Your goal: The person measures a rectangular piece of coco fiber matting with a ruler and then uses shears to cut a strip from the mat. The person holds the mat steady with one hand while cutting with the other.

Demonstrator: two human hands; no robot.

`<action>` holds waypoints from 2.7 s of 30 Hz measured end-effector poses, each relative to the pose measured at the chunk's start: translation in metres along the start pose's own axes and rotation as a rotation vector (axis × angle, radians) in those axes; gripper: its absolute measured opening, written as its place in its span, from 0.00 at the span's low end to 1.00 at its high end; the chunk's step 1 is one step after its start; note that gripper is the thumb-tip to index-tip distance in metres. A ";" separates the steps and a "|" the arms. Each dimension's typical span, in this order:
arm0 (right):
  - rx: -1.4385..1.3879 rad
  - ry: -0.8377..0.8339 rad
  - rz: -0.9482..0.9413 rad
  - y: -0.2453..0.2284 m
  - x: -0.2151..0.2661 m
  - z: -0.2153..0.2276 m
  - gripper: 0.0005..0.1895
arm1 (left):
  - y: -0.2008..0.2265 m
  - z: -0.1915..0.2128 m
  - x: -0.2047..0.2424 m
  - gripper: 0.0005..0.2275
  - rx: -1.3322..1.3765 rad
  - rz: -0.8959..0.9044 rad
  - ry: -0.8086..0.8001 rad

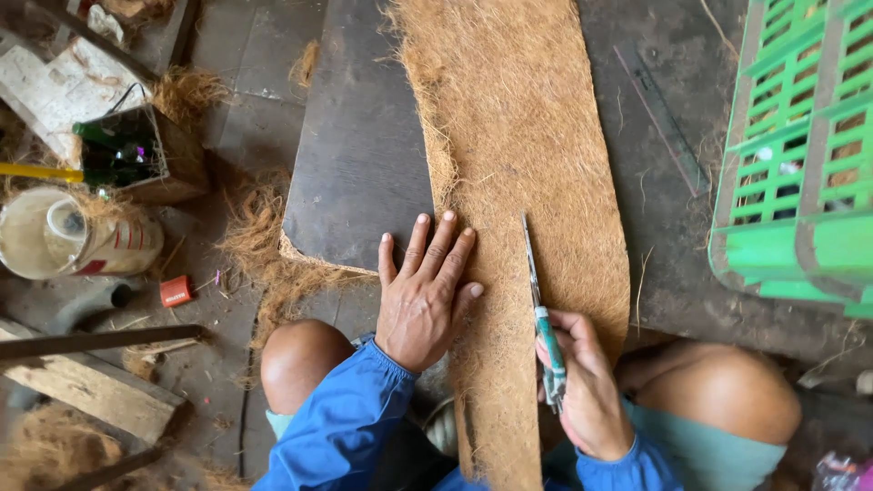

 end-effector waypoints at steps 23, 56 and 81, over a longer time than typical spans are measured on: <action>-0.020 0.117 0.017 0.011 0.026 0.018 0.18 | 0.103 0.057 0.086 0.09 0.648 -0.344 -0.012; 0.188 0.037 0.096 -0.010 0.024 -0.004 0.18 | 0.142 0.031 0.118 0.17 0.553 -0.648 -0.232; 0.307 0.083 0.143 -0.016 0.019 0.000 0.19 | 0.143 0.032 0.128 0.17 0.512 -0.642 -0.182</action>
Point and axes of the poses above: each hand's wrist, its own x-axis away from the middle knuckle, its own z-axis out of the back of the hand, y = z × x, the point moved 6 cm from there along -x, towards the middle knuckle, and after that the axes turned 6 degrees about z, right-handed, at the moved point
